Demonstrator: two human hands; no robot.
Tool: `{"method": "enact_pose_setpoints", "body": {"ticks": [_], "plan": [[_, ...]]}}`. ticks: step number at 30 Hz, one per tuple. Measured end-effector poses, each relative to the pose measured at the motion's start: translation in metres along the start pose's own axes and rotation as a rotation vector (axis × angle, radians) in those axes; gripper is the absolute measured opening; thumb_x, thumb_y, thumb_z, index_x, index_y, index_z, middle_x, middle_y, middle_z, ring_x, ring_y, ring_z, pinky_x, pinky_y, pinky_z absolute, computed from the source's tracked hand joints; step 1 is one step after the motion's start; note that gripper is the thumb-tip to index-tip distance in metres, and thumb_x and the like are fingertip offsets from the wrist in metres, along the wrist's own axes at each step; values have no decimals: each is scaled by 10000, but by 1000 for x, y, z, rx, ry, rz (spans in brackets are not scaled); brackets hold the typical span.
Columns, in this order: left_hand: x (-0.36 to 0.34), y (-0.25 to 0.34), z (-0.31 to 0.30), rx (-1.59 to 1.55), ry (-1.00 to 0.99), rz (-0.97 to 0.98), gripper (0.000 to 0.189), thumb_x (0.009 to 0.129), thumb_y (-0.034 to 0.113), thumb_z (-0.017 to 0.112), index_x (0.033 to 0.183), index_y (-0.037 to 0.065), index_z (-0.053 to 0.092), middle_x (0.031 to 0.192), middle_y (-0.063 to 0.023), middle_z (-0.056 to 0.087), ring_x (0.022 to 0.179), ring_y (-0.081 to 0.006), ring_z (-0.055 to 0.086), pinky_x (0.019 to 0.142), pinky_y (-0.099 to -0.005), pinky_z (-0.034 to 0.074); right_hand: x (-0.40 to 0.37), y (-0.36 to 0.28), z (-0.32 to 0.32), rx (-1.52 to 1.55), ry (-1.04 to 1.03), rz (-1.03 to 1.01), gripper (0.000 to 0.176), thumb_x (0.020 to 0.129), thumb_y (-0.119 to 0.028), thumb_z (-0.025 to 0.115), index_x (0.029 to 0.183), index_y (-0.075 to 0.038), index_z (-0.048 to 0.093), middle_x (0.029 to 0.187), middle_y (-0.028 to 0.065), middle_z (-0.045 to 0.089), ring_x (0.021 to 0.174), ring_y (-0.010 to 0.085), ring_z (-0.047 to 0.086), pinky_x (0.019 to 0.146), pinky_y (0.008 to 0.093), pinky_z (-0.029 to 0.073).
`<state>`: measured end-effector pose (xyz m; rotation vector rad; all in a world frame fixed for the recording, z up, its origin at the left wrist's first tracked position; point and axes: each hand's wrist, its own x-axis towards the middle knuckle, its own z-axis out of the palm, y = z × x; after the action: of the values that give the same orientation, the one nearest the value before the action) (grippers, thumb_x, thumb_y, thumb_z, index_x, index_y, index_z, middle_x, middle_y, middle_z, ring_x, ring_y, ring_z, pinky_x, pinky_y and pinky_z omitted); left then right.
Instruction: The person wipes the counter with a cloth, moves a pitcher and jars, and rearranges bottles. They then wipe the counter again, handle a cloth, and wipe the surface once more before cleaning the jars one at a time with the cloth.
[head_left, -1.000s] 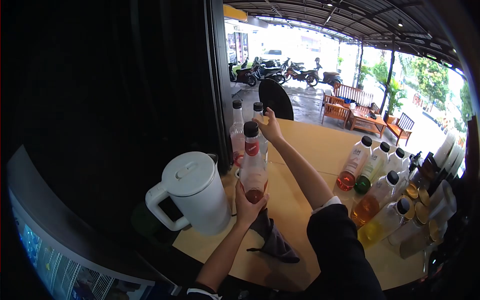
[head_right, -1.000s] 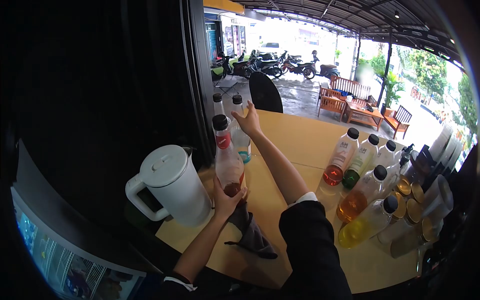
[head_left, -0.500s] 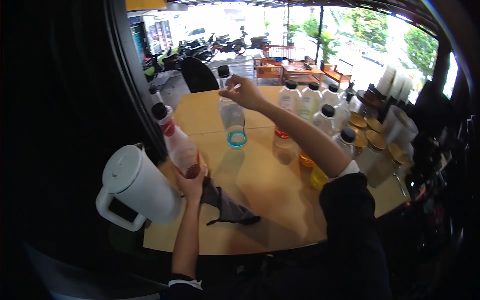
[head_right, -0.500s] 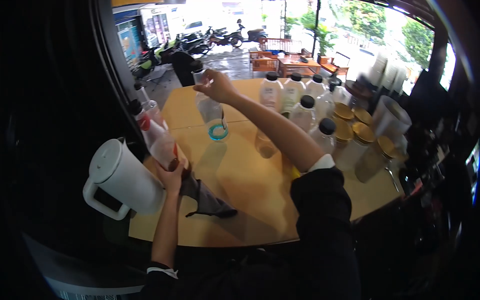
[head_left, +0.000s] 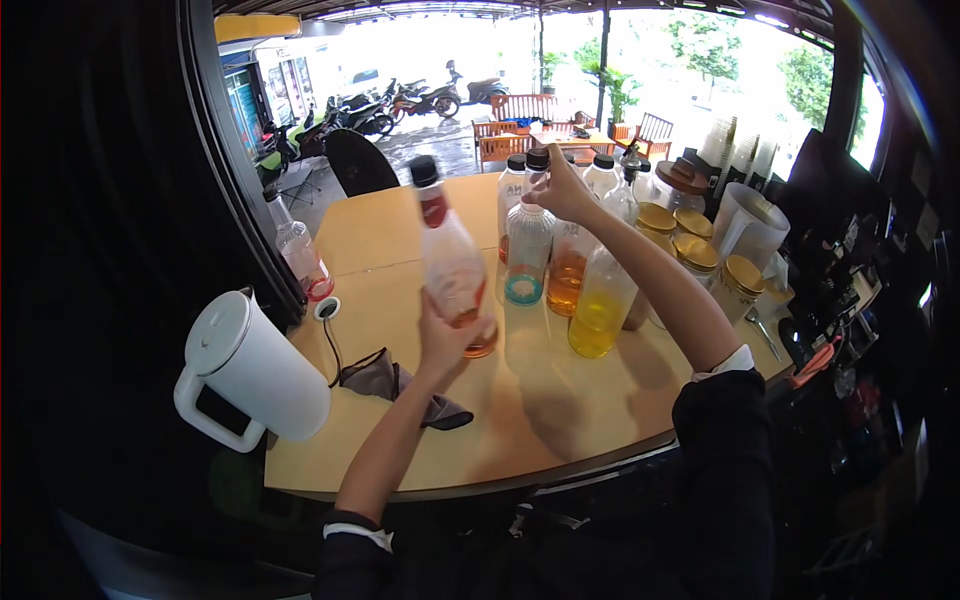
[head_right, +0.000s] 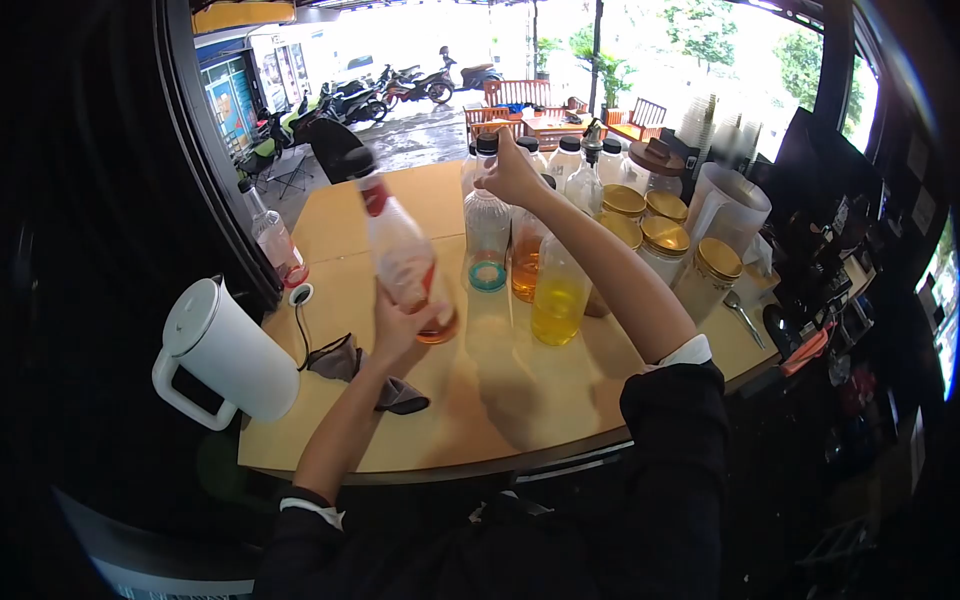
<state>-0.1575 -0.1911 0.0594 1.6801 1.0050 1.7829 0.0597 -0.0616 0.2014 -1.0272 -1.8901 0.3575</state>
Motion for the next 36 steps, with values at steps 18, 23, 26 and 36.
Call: {"method": "enact_pose_setpoints", "body": {"ticks": [18, 23, 26, 36], "plan": [[-6, -19, 100, 12, -200, -155, 948, 604, 210, 842, 1307, -23, 252, 1211, -249, 494, 1148, -329, 511, 952, -392, 423, 7, -17, -33, 117, 250, -73, 346, 810, -274, 680, 1037, -23, 608, 982, 129, 622, 948, 236, 596, 825, 352, 466], [-5, -13, 94, 41, -266, -157, 1073, 623, 289, 840, 1380, -45, 157, 1364, -273, 308, 1305, -356, 325, 1090, -413, 270, -3, -88, -36, -8, 551, -465, 352, 823, -153, 641, 1122, -15, 519, 1073, 139, 535, 1049, 261, 512, 926, 372, 392], [-9, -21, 54, 182, -315, -110, 1039, 679, 348, 797, 1406, -26, 155, 1401, -256, 245, 1320, -348, 299, 1092, -432, 263, -12, -128, -14, -42, 443, -614, 437, 812, -126, 631, 1194, -7, 456, 1132, 160, 514, 1058, 282, 513, 919, 384, 404], [-55, -47, -147, 1055, -585, -178, 773, 817, 611, 492, 1381, 94, 379, 1464, -124, 317, 1375, -284, 257, 1110, -542, 145, 6, -116, 216, 52, -334, -294, 783, 749, -231, 695, 1350, 8, 253, 1232, 251, 454, 1105, 353, 511, 945, 416, 423]]}}
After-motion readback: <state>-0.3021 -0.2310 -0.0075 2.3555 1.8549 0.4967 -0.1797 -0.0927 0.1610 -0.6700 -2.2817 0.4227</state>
